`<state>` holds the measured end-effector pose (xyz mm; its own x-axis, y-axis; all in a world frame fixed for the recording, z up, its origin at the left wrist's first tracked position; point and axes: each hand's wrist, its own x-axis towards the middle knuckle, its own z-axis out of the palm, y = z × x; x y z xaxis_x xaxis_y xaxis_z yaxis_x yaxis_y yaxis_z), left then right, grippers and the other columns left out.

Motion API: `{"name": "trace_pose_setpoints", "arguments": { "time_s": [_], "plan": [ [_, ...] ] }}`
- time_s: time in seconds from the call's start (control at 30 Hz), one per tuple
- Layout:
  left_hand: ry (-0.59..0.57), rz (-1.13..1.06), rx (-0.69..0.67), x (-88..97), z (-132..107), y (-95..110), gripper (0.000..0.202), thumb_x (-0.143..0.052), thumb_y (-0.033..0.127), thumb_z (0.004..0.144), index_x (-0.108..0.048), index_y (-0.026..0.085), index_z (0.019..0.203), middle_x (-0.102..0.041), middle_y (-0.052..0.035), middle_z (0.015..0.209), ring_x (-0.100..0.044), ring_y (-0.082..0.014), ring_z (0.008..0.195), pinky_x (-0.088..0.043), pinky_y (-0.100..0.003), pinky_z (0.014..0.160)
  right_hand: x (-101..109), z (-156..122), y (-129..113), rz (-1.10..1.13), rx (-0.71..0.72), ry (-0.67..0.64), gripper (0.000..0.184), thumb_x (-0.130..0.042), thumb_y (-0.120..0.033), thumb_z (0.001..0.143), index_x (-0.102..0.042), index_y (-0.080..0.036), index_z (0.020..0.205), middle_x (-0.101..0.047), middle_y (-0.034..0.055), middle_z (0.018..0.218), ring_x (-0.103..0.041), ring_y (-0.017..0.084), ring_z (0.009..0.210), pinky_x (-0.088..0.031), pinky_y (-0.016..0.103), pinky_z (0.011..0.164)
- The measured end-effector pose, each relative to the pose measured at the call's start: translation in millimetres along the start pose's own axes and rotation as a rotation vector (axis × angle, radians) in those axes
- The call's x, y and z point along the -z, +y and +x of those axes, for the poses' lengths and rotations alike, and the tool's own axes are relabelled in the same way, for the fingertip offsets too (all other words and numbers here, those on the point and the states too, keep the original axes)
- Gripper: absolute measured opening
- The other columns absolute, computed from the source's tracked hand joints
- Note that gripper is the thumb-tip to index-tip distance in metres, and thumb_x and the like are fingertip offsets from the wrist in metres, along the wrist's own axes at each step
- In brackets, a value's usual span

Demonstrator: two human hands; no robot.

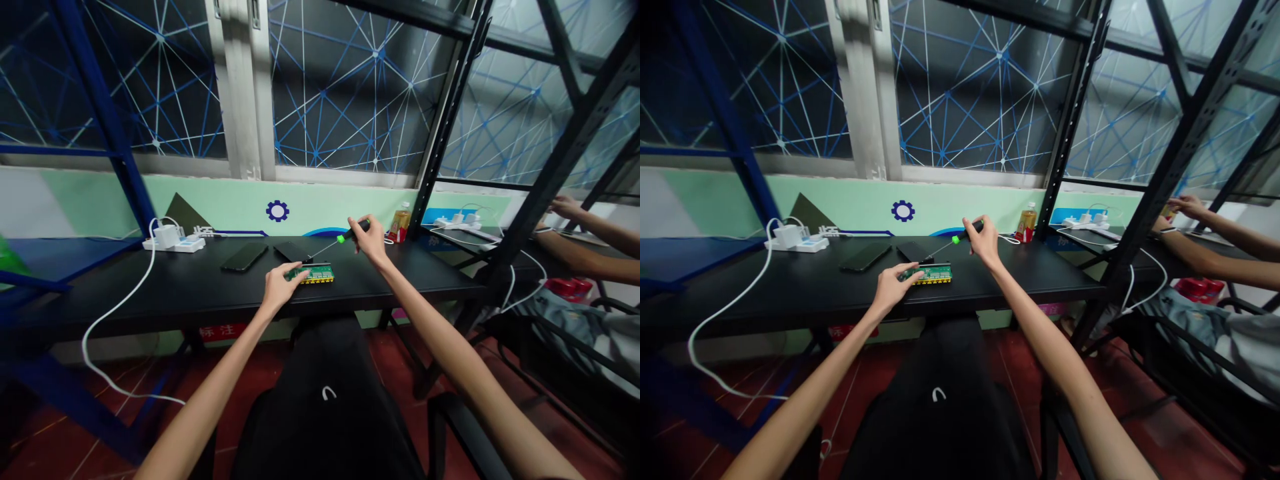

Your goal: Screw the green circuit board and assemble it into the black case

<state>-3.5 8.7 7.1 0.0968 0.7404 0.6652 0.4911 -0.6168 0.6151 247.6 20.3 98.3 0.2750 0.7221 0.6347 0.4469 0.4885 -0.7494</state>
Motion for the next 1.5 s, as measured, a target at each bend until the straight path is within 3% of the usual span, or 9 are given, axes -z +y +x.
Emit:
{"name": "trace_pose_setpoints", "arguments": {
  "time_s": [0.23, 0.7, 0.87, 1.2, 1.5],
  "plan": [
    [0.05, -0.159, 0.093, -5.5, 1.4, -16.1, 0.036, -0.071, 0.046, 0.079, -0.078, 0.018, 0.101, -0.078, -0.0079, 0.099, -0.072, -0.0286, 0.1, -0.055, -0.043, 0.094, -15.3, -7.5, 2.6, 0.11, -0.075, -0.037, 0.044, -0.064, -0.065, 0.079, -0.047, -0.024, 0.083, -0.054, -0.0061, 0.049, -0.048, 0.012, 0.032, -0.037, 0.024, 0.031],
    [0.066, -0.252, 0.112, -5.6, 1.9, -14.9, 0.03, -0.071, 0.043, 0.079, -0.079, 0.016, 0.09, -0.078, -0.0102, 0.093, -0.073, -0.0284, 0.091, -0.057, -0.04, 0.085, -19.6, -13.3, 9.9, 0.188, -0.096, -0.033, 0.043, -0.067, -0.062, 0.078, -0.047, -0.024, 0.08, -0.054, -0.0078, 0.047, -0.047, 0.011, 0.03, -0.038, 0.021, 0.027],
    [0.102, -0.188, 0.088, -3.7, 0.5, -8.2, 0.027, -0.07, 0.042, 0.079, -0.077, 0.017, 0.084, -0.078, -0.0083, 0.088, -0.073, -0.0263, 0.084, -0.056, -0.035, 0.078, -21.0, -12.6, 11.4, 0.226, -0.082, -0.031, 0.044, -0.068, -0.063, 0.077, -0.048, -0.024, 0.081, -0.054, -0.008, 0.045, -0.046, 0.011, 0.029, -0.037, 0.021, 0.026],
    [0.205, 0.002, -0.109, -0.2, -4.8, 6.1, 0.018, -0.067, 0.034, 0.083, -0.076, 0.02, 0.077, -0.075, -0.0039, 0.08, -0.068, -0.0194, 0.074, -0.049, -0.029, 0.071, -14.5, -11.4, 7.4, 0.288, -0.061, -0.021, 0.045, -0.07, -0.063, 0.077, -0.048, -0.024, 0.083, -0.052, -0.0088, 0.044, -0.046, 0.01, 0.029, -0.039, 0.021, 0.026],
    [0.169, -0.053, 0.009, 0.0, -3.5, 0.4, 0.02, -0.065, 0.034, 0.083, -0.08, 0.02, 0.083, -0.077, -0.0045, 0.084, -0.066, -0.0187, 0.073, -0.047, -0.028, 0.061, -13.7, -12.8, 10.1, 0.273, -0.048, -0.024, 0.042, -0.069, -0.06, 0.079, -0.048, -0.024, 0.082, -0.052, -0.0092, 0.043, -0.047, 0.01, 0.029, -0.04, 0.02, 0.027]
  ]
}}
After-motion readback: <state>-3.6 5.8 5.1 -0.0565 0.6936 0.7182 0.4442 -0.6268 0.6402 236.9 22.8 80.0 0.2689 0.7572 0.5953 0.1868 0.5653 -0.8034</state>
